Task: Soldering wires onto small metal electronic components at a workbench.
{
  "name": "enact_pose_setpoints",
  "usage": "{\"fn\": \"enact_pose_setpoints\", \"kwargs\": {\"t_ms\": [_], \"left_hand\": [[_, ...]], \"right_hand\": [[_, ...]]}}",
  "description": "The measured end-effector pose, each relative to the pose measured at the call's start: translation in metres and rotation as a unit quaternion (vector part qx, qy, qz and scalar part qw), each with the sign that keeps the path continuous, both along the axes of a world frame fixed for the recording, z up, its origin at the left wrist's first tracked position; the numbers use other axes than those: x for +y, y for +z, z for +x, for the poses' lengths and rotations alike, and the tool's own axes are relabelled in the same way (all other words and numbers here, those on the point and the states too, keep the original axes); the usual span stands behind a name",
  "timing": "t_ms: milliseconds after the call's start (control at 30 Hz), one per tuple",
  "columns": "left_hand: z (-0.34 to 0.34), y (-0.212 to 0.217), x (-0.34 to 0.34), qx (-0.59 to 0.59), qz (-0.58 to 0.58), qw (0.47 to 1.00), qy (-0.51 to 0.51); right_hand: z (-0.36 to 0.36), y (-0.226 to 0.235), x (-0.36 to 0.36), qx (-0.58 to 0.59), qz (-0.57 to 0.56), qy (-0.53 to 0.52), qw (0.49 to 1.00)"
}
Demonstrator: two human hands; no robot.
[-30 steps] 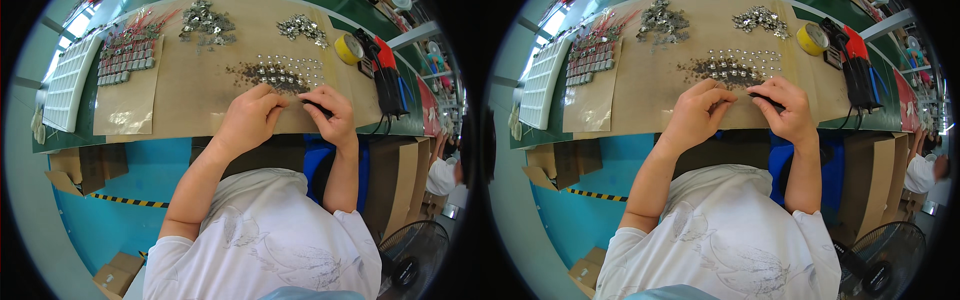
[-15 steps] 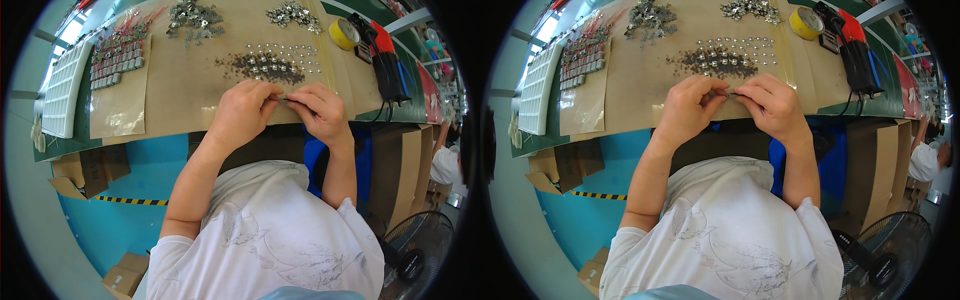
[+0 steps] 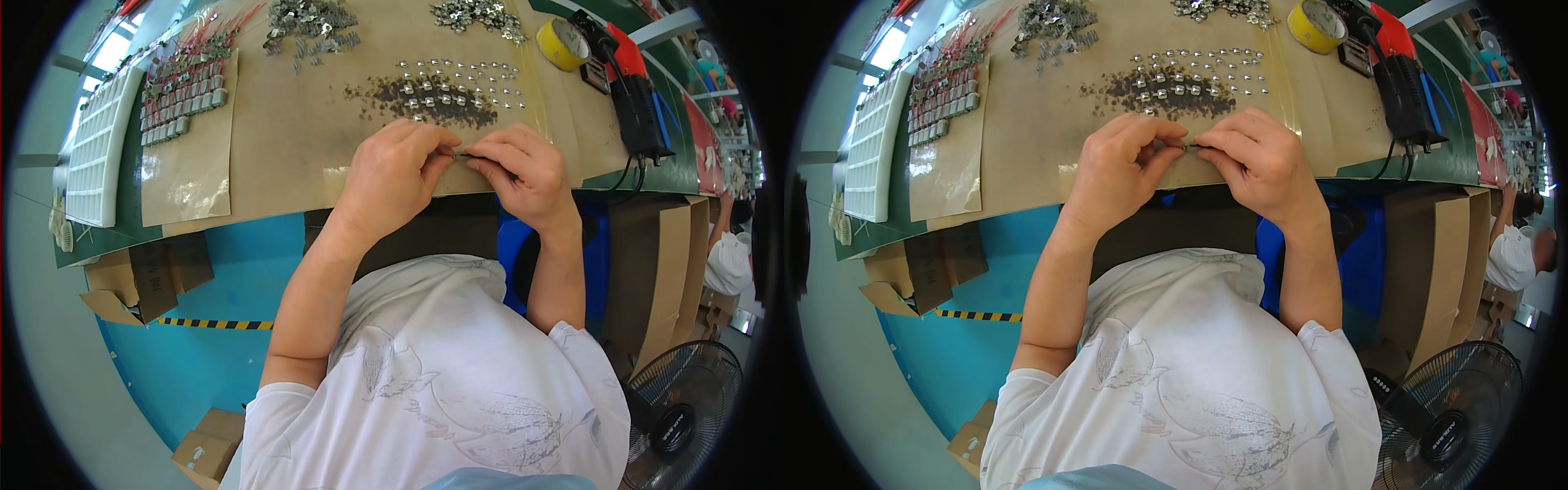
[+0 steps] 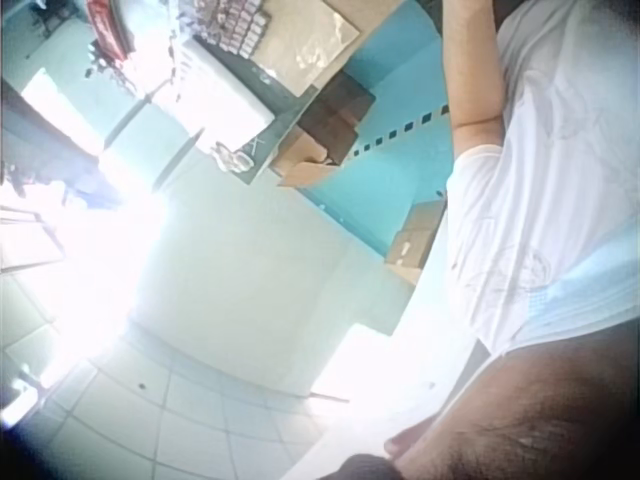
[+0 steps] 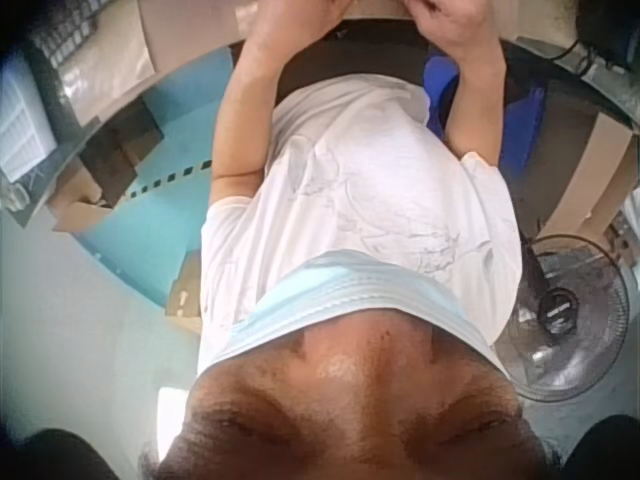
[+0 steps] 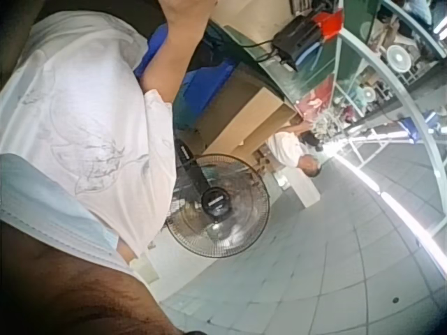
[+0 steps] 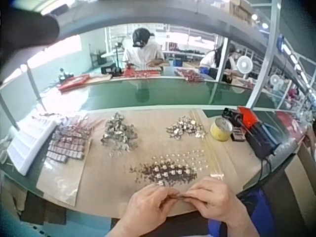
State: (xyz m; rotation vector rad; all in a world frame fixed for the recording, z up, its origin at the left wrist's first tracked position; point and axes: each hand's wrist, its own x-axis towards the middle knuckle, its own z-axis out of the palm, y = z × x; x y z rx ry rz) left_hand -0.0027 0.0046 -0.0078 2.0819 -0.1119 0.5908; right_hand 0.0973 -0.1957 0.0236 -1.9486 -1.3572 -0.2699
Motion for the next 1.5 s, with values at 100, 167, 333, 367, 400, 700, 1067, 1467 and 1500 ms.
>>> {"fn": "enact_pose_setpoints", "kwargs": {"t_ms": [100, 167, 333, 367, 400, 700, 1067, 1467, 1500], "left_hand": [[0.0001, 0.0003, 0.0003, 0.000, 0.003, 1.000, -0.001], [0.0000, 0.0003, 0.0008, -0.001, 0.005, 1.000, -0.001], [-0.0004, -0.0012, 0.0002, -0.006, 0.008, 1.000, 0.000], [-0.0003, -0.0013, 0.0000, -0.006, 0.008, 1.000, 0.000], [-0.0001, -0.0012, -0.0001, -0.007, 0.008, 1.000, -0.001], [-0.0006, -0.0002, 0.0012, -0.005, 0.019, 1.000, 0.001], [-0.0003, -0.0005, 0.0010, -0.003, 0.028, 1.000, 0.002], [0.0001, -0.0013, -0.0004, -0.005, 0.007, 1.000, 0.003], [-0.0001, -0.0008, -0.0005, -0.002, 0.008, 1.000, 0.004]], "right_hand": [[0.0007, -0.0005, -0.0002, 0.001, 0.001, 0.003, 1.000], [0.0011, -0.0003, 0.0000, 0.001, 0.000, 0.005, 1.000], [0.0006, -0.0001, 0.0005, 0.002, 0.005, 0.008, 1.000], [0.0007, -0.0003, 0.0001, 0.003, 0.005, 0.007, 1.000], [0.0008, -0.0005, -0.0004, 0.003, 0.005, 0.007, 1.000], [0.0013, 0.0004, 0.0002, -0.001, 0.000, 0.011, 1.000], [-0.0016, 0.0022, 0.0002, -0.008, -0.009, 0.002, 1.000], [-0.0066, 0.0076, 0.0020, -0.034, -0.039, 0.012, 0.999], [-0.0072, 0.0088, 0.0020, -0.036, -0.046, 0.009, 0.998]]}}
